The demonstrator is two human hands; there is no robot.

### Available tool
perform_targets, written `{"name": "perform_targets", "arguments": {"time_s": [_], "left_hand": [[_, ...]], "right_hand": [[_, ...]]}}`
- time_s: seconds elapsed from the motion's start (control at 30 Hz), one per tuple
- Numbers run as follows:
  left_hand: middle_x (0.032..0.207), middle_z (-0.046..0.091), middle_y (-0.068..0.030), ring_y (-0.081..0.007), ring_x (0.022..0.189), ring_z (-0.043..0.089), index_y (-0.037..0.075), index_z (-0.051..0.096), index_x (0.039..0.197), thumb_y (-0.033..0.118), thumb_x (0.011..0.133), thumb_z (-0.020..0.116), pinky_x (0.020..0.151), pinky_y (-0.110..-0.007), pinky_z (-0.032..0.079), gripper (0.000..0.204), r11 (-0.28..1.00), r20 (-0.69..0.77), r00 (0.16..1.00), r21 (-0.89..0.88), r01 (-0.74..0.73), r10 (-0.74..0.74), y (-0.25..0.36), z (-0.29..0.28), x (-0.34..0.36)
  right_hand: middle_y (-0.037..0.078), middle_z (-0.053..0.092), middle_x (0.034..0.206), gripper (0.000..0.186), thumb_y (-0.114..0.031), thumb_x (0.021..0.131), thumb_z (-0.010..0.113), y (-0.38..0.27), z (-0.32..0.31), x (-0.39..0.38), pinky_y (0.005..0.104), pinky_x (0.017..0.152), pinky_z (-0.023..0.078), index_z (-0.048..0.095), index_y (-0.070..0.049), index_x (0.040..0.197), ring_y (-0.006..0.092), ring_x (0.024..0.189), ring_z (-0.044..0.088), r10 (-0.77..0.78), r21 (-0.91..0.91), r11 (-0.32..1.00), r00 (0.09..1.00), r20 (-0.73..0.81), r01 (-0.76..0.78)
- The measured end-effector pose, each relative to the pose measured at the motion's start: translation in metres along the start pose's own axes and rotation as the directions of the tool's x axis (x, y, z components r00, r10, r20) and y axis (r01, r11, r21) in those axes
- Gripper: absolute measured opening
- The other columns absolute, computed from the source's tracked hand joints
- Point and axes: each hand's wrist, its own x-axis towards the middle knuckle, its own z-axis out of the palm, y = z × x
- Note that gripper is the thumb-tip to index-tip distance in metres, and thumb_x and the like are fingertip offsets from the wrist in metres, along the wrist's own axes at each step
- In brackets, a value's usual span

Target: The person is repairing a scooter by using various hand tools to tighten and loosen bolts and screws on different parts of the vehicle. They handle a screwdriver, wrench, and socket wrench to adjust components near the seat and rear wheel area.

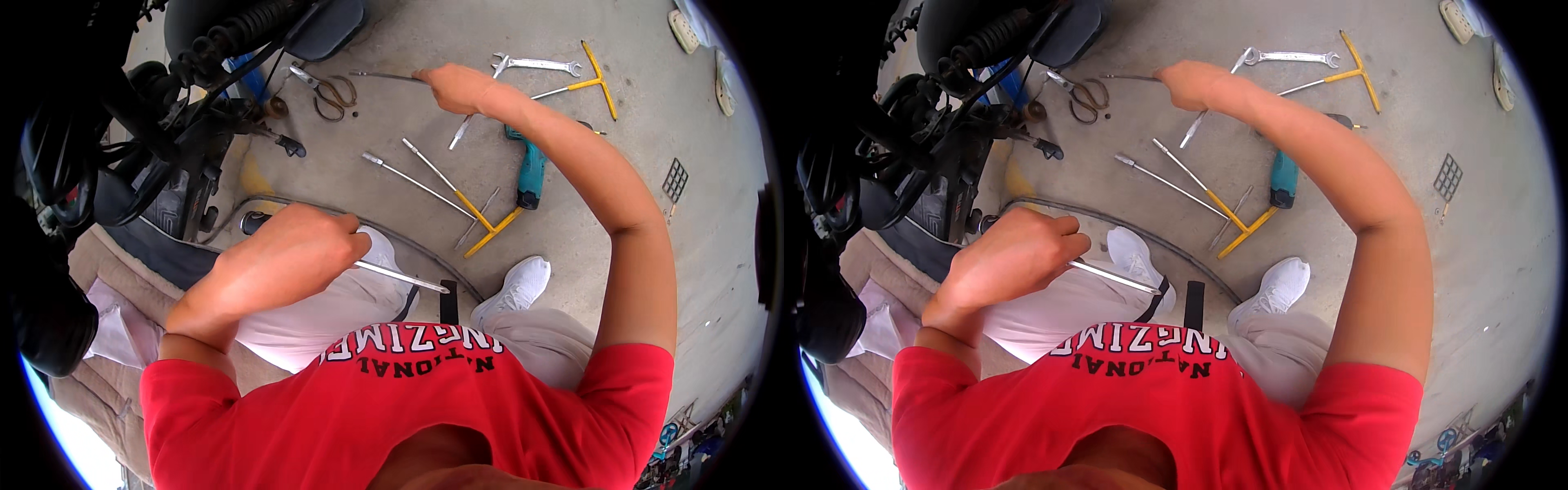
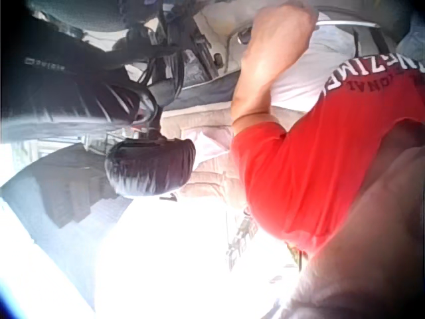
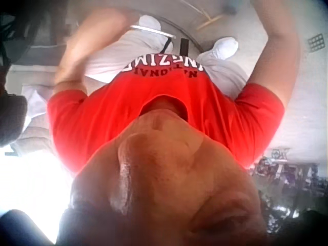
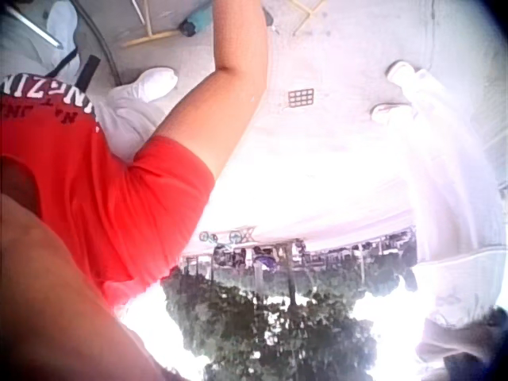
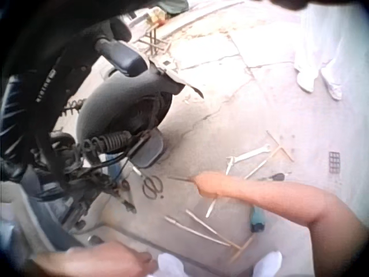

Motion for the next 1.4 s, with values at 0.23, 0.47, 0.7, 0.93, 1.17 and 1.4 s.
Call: {"name": "perform_targets", "arguments": {"time_s": [0.23,0.47,0.7,0.93,1.17,1.4], "left_hand": [[0.075,0.055,-0.0098,-0.0327,0.068,0.058,0.005,0.059,0.084,0.007,0.065,0.070,0.057,-0.041,0.046,0.021,0.984,0.161,0.987,-0.172,0.052,-0.024,-0.001,0.004,0.002],[0.075,0.054,-0.0086,-0.0310,0.067,0.059,0.006,0.061,0.087,0.006,0.064,0.070,0.057,-0.040,0.046,0.024,0.971,0.138,0.990,-0.231,0.061,-0.029,0.022,-0.002,-0.014],[0.075,0.054,-0.0092,-0.0310,0.064,0.059,0.005,0.058,0.084,0.005,0.066,0.066,0.055,-0.040,0.047,0.019,0.969,0.072,0.997,-0.245,0.043,-0.026,0.057,-0.004,-0.036],[0.073,0.056,-0.0104,-0.0314,0.065,0.060,0.003,0.057,0.078,0.008,0.071,0.063,0.055,-0.041,0.048,0.011,0.954,0.113,0.993,-0.300,0.003,0.032,0.108,0.036,-0.052],[0.076,0.061,-0.0151,-0.0340,0.066,0.061,0.002,0.061,0.086,0.016,0.081,0.063,0.059,-0.041,0.048,0.015,0.849,-0.036,0.999,-0.528,0.006,-0.029,0.138,0.101,-0.042],[0.066,0.059,-0.0076,-0.0180,0.050,0.053,0.003,0.063,0.104,0.016,0.085,0.062,0.048,-0.031,0.040,0.023,0.390,0.130,0.961,-0.894,0.220,-0.244,0.168,0.156,-0.020]], "right_hand": [[0.012,0.069,0.093,0.020,-0.003,0.076,0.057,-0.058,0.029,0.016,0.0358,0.070,0.054,0.069,-0.005,0.092,0.0289,0.088,0.067,-0.079,-0.133,0.988,0.997,0.014,0.080],[0.009,0.069,0.094,0.019,-0.006,0.074,0.064,-0.075,0.025,0.009,0.0327,0.071,0.054,0.071,-0.009,0.092,0.0258,0.091,0.067,-0.016,-0.190,0.982,1.000,0.018,0.019],[0.008,0.069,0.095,0.019,-0.006,0.076,0.063,-0.085,0.030,-0.010,0.0337,0.072,0.054,0.070,-0.008,0.093,0.0255,0.091,0.067,0.005,-0.271,0.962,0.992,0.124,0.029],[0.010,0.069,0.093,0.016,-0.007,0.077,0.062,-0.089,0.075,-0.127,0.0347,0.073,0.054,0.070,-0.009,0.090,0.0269,0.088,0.067,0.158,-0.233,0.963,0.983,0.092,-0.133],[0.011,0.067,0.087,0.014,-0.006,0.077,0.061,-0.097,0.124,-0.235,0.0332,0.069,0.054,0.067,-0.003,0.090,0.0255,0.084,0.067,0.394,-0.129,0.911,0.919,-0.006,-0.392],[0.015,0.067,0.090,0.021,-0.007,0.079,0.056,-0.101,0.100,-0.295,0.0362,0.070,0.054,0.065,-0.003,0.097,0.0282,0.086,0.067,0.542,-0.108,0.834,0.768,0.341,-0.541]]}}
